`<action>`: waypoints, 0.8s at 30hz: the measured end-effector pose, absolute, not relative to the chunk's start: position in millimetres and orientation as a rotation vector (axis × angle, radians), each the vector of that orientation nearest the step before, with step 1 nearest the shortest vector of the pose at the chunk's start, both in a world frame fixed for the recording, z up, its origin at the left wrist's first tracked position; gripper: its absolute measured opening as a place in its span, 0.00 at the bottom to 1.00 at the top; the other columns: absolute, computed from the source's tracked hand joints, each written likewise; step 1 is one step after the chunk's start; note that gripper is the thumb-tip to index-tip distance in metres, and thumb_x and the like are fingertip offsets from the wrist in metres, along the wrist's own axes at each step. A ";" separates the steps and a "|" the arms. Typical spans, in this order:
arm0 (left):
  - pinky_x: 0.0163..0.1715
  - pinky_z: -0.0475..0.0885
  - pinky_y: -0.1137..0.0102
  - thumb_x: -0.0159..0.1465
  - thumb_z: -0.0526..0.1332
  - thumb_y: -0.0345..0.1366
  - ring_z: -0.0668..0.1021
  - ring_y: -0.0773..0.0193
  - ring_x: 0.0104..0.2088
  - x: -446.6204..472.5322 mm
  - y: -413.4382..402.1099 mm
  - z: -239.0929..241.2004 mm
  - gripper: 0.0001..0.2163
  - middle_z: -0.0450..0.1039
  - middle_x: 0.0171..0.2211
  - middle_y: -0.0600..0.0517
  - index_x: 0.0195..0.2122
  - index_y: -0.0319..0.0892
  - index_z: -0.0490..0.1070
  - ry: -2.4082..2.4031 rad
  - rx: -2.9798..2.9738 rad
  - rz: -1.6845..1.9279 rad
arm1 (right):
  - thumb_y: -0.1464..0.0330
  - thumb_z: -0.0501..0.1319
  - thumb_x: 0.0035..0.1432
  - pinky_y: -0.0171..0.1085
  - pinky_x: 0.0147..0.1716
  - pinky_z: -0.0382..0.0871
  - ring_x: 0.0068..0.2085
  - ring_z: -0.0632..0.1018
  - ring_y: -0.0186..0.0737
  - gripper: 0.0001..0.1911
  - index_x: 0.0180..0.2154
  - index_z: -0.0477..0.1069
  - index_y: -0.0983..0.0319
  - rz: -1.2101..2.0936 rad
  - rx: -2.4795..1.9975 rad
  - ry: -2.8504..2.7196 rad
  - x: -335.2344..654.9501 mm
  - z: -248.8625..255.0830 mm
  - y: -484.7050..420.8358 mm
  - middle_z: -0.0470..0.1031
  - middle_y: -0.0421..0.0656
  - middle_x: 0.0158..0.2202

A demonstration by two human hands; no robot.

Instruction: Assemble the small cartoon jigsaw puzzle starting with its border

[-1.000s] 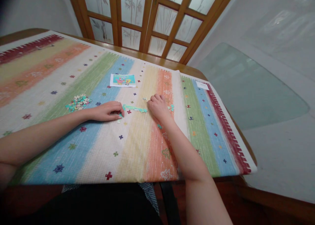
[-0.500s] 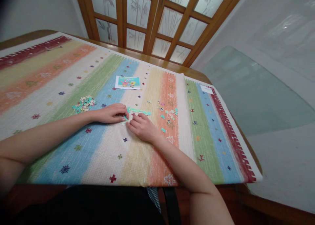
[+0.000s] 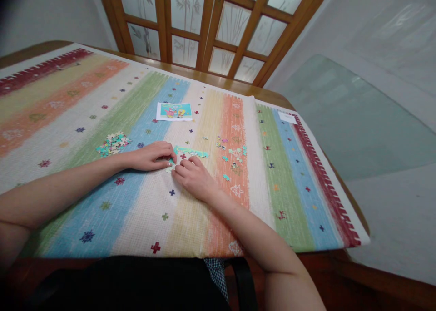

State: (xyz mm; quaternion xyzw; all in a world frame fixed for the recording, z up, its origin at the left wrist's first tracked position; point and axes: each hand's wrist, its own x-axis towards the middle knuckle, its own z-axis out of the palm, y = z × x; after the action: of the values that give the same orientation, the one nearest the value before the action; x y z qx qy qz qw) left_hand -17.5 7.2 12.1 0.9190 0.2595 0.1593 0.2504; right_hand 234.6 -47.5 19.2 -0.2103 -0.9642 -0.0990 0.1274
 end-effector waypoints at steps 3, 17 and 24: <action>0.49 0.64 0.61 0.71 0.56 0.41 0.74 0.55 0.46 -18.0 6.7 10.2 0.10 0.73 0.43 0.47 0.47 0.46 0.72 0.720 2.533 0.409 | 0.69 0.54 0.74 0.46 0.49 0.59 0.44 0.72 0.43 0.13 0.46 0.78 0.57 -0.230 -0.674 -2.788 233.0 18.9 -48.8 0.81 0.41 0.42; 0.52 0.62 0.61 0.72 0.56 0.47 0.73 0.54 0.49 -19.7 6.4 19.5 0.12 0.71 0.45 0.48 0.50 0.47 0.72 0.676 2.506 0.302 | 0.65 0.61 0.71 0.45 0.48 0.60 0.47 0.74 0.43 0.09 0.43 0.80 0.56 0.169 -0.862 -2.596 239.7 11.5 -43.5 0.81 0.42 0.42; 0.50 0.62 0.61 0.71 0.57 0.46 0.72 0.53 0.47 -18.1 4.3 21.4 0.12 0.71 0.44 0.48 0.49 0.47 0.73 0.711 2.501 0.294 | 0.65 0.61 0.70 0.45 0.48 0.61 0.47 0.75 0.44 0.09 0.40 0.81 0.57 0.244 -0.845 -2.552 242.8 4.9 -40.7 0.82 0.43 0.42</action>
State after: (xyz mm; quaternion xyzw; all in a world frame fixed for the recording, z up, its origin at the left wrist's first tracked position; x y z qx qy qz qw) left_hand -18.1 4.3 21.4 0.9231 0.2624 0.1084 0.2595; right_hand 242.8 -40.7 4.9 -0.3055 -0.9224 0.0881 0.2195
